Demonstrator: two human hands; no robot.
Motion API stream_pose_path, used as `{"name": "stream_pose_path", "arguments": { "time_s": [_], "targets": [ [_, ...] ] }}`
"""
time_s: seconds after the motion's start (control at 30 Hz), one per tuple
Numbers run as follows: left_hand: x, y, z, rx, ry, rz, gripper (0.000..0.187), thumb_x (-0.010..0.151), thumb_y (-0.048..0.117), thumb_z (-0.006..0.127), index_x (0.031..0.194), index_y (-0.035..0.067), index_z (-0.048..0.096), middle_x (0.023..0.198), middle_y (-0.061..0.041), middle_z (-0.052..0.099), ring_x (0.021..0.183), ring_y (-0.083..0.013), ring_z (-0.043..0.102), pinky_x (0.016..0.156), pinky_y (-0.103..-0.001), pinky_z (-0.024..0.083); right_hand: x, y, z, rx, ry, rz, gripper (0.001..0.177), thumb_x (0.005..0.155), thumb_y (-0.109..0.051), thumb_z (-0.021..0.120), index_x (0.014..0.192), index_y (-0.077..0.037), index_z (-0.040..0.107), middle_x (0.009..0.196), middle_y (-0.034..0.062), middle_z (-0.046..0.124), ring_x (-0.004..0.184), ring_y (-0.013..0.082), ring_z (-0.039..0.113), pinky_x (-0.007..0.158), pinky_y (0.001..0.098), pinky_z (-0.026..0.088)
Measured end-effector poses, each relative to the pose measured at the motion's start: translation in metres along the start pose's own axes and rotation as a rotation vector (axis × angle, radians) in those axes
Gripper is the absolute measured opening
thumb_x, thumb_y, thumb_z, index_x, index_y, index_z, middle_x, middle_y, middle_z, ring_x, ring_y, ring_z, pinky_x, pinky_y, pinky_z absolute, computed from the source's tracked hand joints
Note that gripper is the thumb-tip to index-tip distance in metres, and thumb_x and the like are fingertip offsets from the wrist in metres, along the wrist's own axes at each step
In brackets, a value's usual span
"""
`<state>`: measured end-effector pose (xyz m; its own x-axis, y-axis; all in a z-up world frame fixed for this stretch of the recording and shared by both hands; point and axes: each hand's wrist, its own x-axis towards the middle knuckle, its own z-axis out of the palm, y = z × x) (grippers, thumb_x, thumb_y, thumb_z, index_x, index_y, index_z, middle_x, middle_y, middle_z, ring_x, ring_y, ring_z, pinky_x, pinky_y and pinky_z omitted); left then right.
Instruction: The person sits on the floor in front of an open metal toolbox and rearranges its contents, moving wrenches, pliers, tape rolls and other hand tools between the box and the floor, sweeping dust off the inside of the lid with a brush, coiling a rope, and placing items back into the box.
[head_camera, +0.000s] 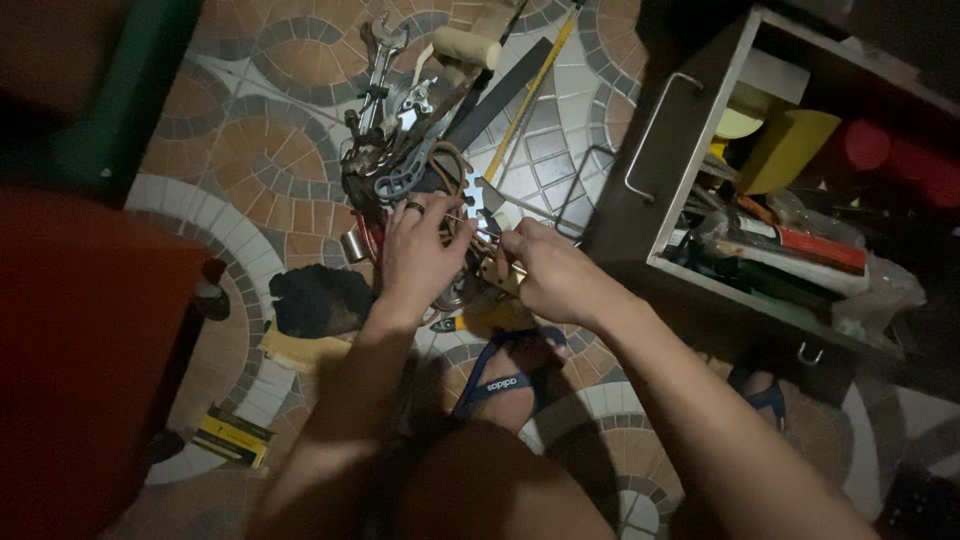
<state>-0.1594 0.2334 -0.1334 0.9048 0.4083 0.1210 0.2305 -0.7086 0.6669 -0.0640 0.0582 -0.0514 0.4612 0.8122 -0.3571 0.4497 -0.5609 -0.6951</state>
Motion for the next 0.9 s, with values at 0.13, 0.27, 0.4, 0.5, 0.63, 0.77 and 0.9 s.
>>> {"name": "stream_pose_path", "arguments": {
  "time_s": [0.13,0.27,0.4,0.5,0.63,0.77,0.9],
  "targets": [
    [0.0,-0.003,0.001,-0.009,-0.053,-0.04,0.034,0.093,0.035,0.073,0.116,0.008,0.072,0.116,-0.016,0.068,0.116,-0.0391,0.058,0.101,-0.048,0.045,0.005,0.005,0.003,-0.042,0.043,0.009,0.014,0.088,-0.011,0.066,0.099,-0.002,0.064,0.102,0.0196,0.059,0.101,0.0407,0.06,0.088,0.0472,0.048],
    [0.005,-0.001,0.0,0.064,-0.054,0.008,0.037,0.09,0.034,0.074,0.116,0.008,0.072,0.116,-0.018,0.067,0.113,-0.0393,0.057,0.098,-0.049,0.043,0.007,0.008,0.001,-0.008,0.017,0.08,0.017,0.083,-0.011,0.067,0.098,-0.004,0.063,0.102,0.0184,0.057,0.099,0.038,0.061,0.087,0.046,0.049],
    [0.005,-0.006,0.004,0.084,-0.021,0.056,0.035,0.091,0.034,0.073,0.116,0.009,0.073,0.118,-0.015,0.068,0.116,-0.0363,0.058,0.1,-0.049,0.042,0.006,0.017,0.006,0.01,0.049,0.014,0.023,0.077,-0.006,0.068,0.099,-0.004,0.064,0.102,0.0193,0.058,0.101,0.0397,0.06,0.087,0.0466,0.048],
    [0.004,-0.011,0.007,0.114,-0.072,0.036,0.035,0.09,0.035,0.074,0.114,0.009,0.073,0.118,-0.014,0.069,0.115,-0.0353,0.057,0.1,-0.049,0.042,0.006,0.023,0.011,-0.008,0.049,0.007,0.02,0.077,-0.008,0.069,0.096,-0.006,0.065,0.101,0.0182,0.058,0.102,0.0388,0.06,0.087,0.0459,0.048],
    [0.004,-0.016,0.011,0.166,-0.079,0.104,0.039,0.089,0.038,0.074,0.115,0.01,0.073,0.118,-0.013,0.07,0.115,-0.035,0.057,0.101,-0.05,0.041,0.006,0.028,0.015,0.002,0.043,0.046,0.018,0.08,-0.007,0.067,0.098,-0.006,0.065,0.101,0.0168,0.059,0.1,0.0376,0.061,0.086,0.0446,0.05],
    [0.005,-0.02,0.012,0.276,-0.133,0.125,0.041,0.089,0.042,0.073,0.116,0.011,0.074,0.116,-0.016,0.069,0.117,-0.0377,0.056,0.102,-0.053,0.039,0.004,0.028,0.015,0.018,0.078,-0.017,0.014,0.08,-0.007,0.067,0.094,-0.006,0.066,0.098,0.017,0.06,0.101,0.0373,0.061,0.088,0.0441,0.05],
    [0.003,-0.022,0.012,0.287,-0.144,0.131,0.041,0.087,0.042,0.072,0.115,0.012,0.074,0.116,-0.017,0.069,0.117,-0.0383,0.055,0.1,-0.054,0.038,0.002,0.027,0.015,0.015,0.078,0.001,0.018,0.077,-0.003,0.064,0.095,-0.006,0.065,0.099,0.0171,0.06,0.101,0.0378,0.061,0.088,0.0448,0.05]
  ]
}}
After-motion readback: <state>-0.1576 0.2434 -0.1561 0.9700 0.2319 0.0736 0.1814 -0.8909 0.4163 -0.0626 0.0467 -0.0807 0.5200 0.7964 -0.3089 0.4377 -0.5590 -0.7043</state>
